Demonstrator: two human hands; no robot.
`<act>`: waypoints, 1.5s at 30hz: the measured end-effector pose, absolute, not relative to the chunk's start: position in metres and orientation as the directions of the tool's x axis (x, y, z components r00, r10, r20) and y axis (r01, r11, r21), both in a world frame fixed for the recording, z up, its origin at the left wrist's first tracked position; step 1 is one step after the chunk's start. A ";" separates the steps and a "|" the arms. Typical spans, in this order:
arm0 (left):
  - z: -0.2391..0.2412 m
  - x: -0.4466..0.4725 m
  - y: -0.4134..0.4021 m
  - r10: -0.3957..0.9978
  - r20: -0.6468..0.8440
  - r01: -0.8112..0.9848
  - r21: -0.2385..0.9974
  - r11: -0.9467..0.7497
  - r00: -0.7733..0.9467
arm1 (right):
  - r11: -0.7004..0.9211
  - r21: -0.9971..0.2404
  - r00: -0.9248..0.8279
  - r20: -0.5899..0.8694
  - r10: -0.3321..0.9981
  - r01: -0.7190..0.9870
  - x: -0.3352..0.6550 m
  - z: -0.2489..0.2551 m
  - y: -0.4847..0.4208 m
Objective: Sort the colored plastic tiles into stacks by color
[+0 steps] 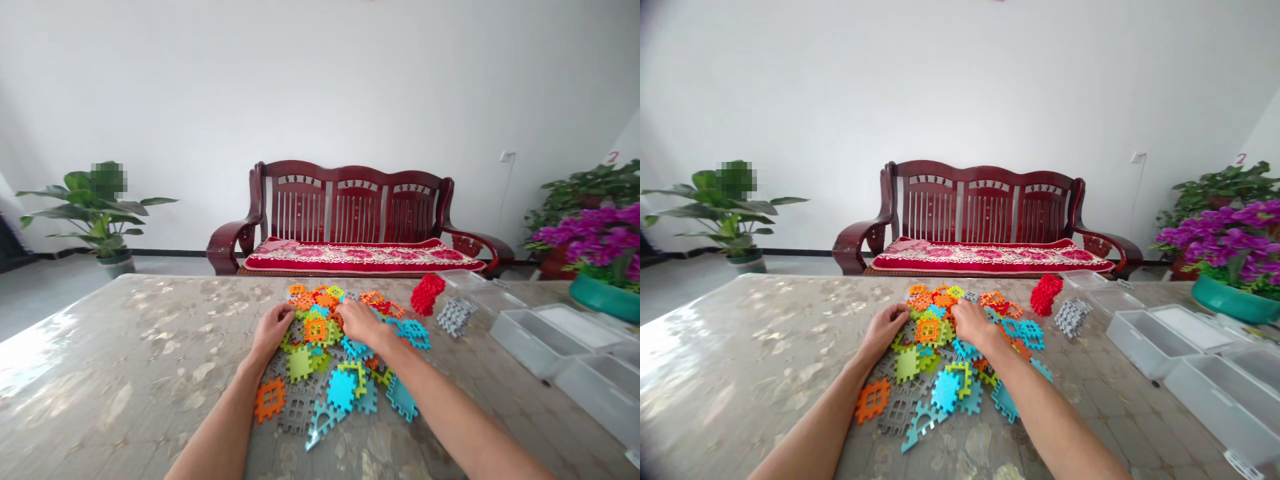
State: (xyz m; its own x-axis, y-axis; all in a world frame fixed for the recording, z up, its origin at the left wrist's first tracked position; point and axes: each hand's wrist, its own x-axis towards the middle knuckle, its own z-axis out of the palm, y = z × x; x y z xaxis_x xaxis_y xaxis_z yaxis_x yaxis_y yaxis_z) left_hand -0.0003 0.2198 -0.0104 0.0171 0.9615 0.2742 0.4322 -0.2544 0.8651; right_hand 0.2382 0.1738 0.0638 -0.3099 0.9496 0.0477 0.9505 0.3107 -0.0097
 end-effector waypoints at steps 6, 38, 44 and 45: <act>-0.011 0.000 0.220 0.964 0.265 0.423 0.873 -0.243 0.008 | 0.261 -0.254 -0.177 0.312 0.934 0.931 0.276 0.068 0.168; -0.017 -0.006 0.228 0.970 0.239 0.431 0.872 -0.231 0.036 | 0.006 -0.295 0.139 0.470 0.872 0.955 0.375 0.016 0.121; -0.009 -0.004 0.223 0.977 0.210 0.428 0.880 -0.205 0.035 | 0.014 -0.453 0.323 0.659 0.679 0.892 0.424 0.039 0.119; -0.008 -0.003 0.222 0.977 0.210 0.428 0.881 -0.203 0.032 | -0.036 -0.470 0.375 0.654 0.657 0.882 0.436 0.044 0.118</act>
State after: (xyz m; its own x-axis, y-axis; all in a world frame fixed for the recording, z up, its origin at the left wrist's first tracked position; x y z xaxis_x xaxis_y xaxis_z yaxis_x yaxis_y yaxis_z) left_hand -0.0035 0.2222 -0.0078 0.0317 0.9772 0.2102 0.4280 -0.2033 0.8806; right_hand 0.4358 0.1181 0.0439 0.3754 0.6570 0.6538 0.8818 -0.0359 -0.4703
